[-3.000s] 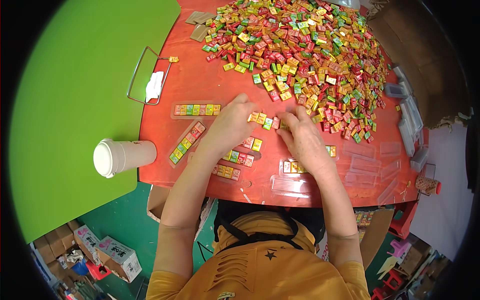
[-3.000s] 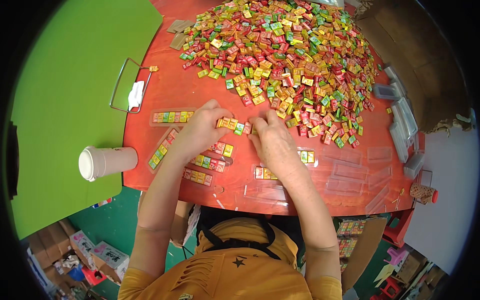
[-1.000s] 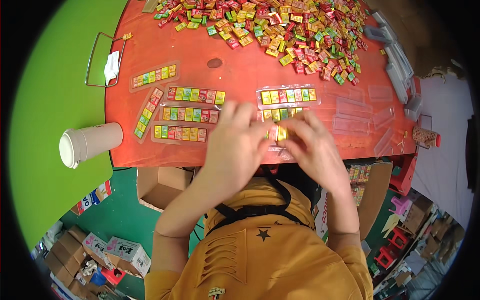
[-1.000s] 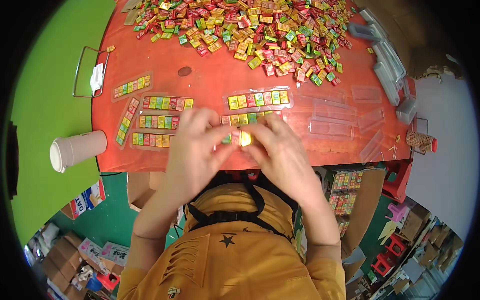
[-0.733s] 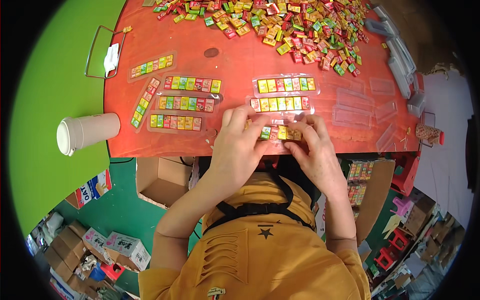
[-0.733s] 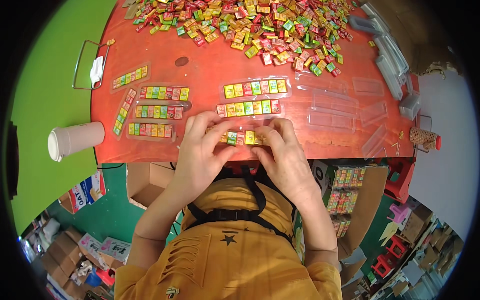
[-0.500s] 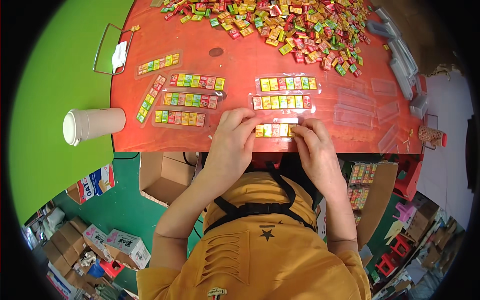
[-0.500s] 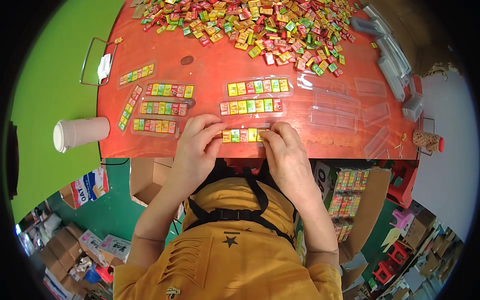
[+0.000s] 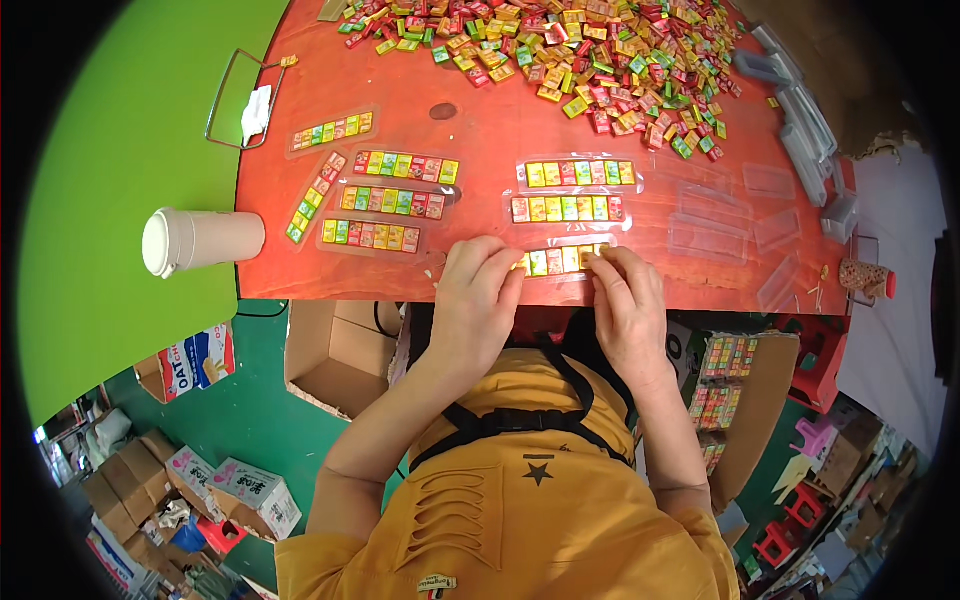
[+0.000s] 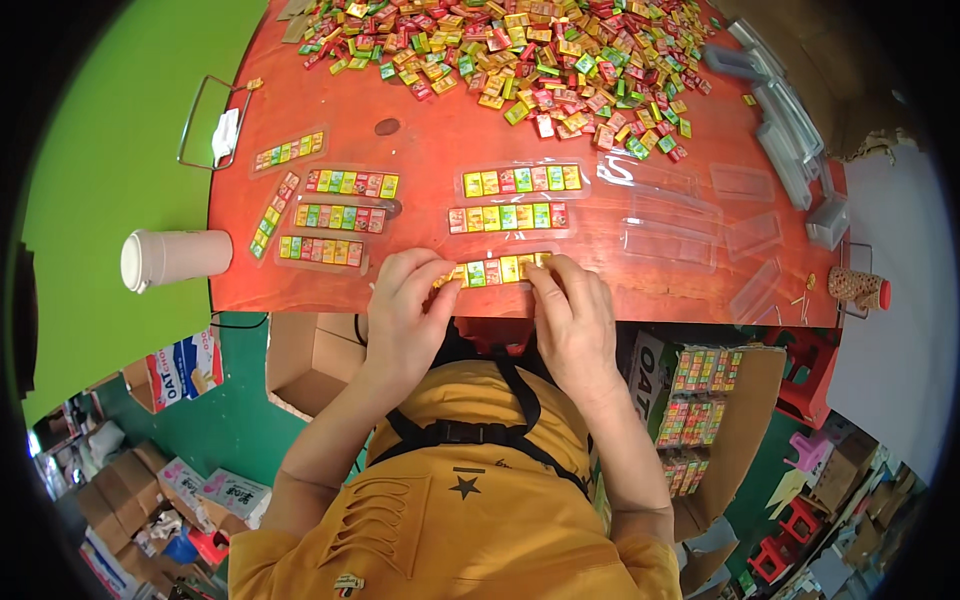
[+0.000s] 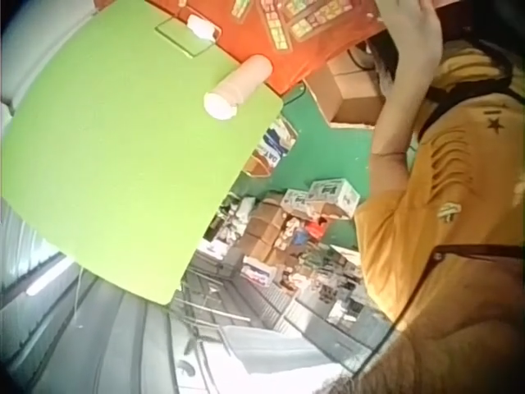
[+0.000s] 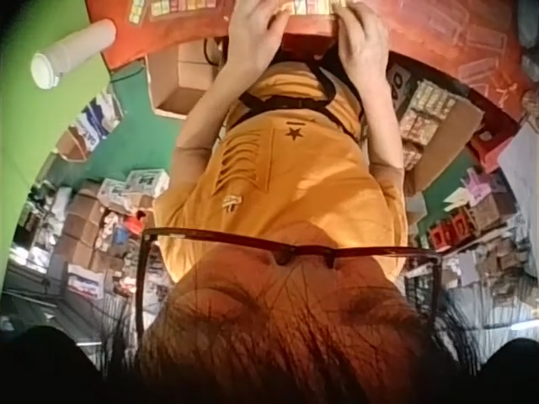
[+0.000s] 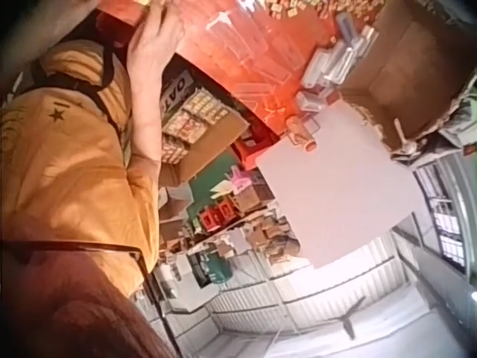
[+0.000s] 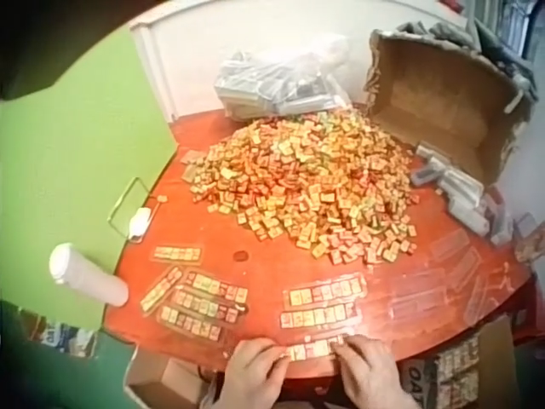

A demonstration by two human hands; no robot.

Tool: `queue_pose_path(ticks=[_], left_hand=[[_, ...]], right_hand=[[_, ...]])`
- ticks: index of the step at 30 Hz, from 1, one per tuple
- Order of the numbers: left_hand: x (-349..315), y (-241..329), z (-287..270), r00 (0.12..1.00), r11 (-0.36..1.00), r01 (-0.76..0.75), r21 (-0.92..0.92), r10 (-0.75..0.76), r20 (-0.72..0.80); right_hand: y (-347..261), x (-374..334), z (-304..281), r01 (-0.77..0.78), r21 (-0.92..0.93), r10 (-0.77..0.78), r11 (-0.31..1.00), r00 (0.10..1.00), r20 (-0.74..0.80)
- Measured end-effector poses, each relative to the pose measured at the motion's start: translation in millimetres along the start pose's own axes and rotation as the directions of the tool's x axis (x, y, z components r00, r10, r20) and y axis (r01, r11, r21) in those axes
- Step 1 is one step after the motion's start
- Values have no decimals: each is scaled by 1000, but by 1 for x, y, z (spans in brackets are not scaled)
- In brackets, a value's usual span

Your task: Picking small colorful rectangular items from a large pile and arranging them into organized rows on a red table.

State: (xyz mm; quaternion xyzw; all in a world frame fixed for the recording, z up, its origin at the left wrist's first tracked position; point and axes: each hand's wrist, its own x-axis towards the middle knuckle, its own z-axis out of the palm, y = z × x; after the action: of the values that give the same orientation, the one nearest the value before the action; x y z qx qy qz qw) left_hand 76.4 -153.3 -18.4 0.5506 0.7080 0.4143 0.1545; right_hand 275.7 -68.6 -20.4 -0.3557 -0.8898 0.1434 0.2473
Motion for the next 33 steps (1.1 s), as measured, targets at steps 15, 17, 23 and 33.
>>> queue_pose_path(ticks=[15, 17, 23, 33], left_hand=[[-9, -10, -8, 997, 990, 63, -124, -57, 49], [-8, -9, -10, 997, 993, 60, -100, -56, 44], [-5, -7, -14, 990, 989, -106, 104, 95, 104], [23, 1, -23, 994, 997, -70, 40, 66, 84]], right_hand=[[-26, 11, 16, 177, 65, -182, 982, 980, 74], [-29, 13, 20, 213, -31, -206, 977, 967, 150], [-28, 10, 23, 178, -4, -176, 984, 976, 128], [-22, 28, -7, 108, 187, -116, 976, 993, 31]])
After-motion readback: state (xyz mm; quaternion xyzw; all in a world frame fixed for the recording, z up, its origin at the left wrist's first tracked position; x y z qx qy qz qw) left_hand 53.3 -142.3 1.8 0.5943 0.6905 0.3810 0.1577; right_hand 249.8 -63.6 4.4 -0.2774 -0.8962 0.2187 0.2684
